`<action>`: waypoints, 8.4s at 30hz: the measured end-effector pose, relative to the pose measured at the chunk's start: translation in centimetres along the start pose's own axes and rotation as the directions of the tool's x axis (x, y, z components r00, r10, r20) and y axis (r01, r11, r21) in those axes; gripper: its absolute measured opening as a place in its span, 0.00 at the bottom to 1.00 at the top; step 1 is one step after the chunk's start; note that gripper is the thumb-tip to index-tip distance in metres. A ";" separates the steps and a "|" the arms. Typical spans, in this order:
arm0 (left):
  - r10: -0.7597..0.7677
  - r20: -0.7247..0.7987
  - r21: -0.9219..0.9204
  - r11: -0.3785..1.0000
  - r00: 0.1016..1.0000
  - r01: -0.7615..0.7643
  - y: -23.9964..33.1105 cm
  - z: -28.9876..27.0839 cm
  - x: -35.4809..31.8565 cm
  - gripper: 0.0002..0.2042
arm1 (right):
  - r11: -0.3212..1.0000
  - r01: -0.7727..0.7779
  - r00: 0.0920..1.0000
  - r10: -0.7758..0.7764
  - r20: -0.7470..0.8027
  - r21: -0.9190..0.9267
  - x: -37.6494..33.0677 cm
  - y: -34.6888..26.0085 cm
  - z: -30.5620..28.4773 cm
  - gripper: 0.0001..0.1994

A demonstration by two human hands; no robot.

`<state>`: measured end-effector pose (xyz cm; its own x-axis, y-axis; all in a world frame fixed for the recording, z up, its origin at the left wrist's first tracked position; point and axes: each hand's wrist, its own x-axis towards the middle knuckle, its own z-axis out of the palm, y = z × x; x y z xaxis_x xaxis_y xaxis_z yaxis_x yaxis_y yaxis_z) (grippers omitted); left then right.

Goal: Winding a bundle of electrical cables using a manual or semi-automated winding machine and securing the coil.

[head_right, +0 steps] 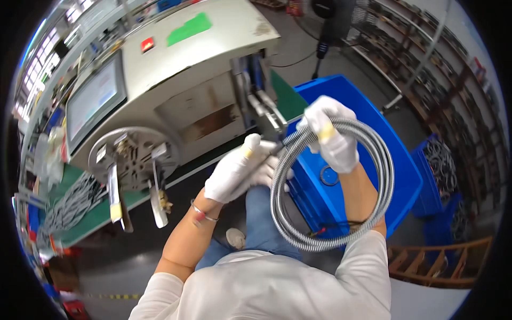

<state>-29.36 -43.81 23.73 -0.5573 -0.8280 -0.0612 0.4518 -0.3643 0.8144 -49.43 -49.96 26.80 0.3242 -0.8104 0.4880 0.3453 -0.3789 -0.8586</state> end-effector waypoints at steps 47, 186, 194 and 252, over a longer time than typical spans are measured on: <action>0.915 -0.059 0.903 0.220 0.399 -0.370 -3.0 -7.5 5.8 0.14 | 0.840 -0.048 0.997 0.004 -0.082 -0.541 4.3 4.4 2.6 0.08; 0.333 -0.579 0.706 0.662 0.745 0.253 -8.3 -4.2 -15.5 0.25 | 0.678 -0.194 0.650 0.630 0.425 -0.709 -6.4 7.0 13.8 0.11; 0.260 -0.629 0.529 0.833 0.733 0.159 -8.0 -3.1 -16.6 0.19 | 0.396 -0.838 0.134 0.817 0.561 -0.376 -6.2 6.8 10.7 0.06; -0.014 -0.522 0.289 0.938 0.853 0.192 -10.2 -3.8 -16.6 0.06 | 0.729 0.206 0.783 0.277 0.557 -0.653 -6.8 8.2 12.7 0.18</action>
<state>-22.08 -27.96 14.30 -0.1182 -0.9237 -0.3644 0.1160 -0.3773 0.9188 -37.63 -41.91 18.40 0.8400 -0.4907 0.2313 -0.2564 -0.7348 -0.6279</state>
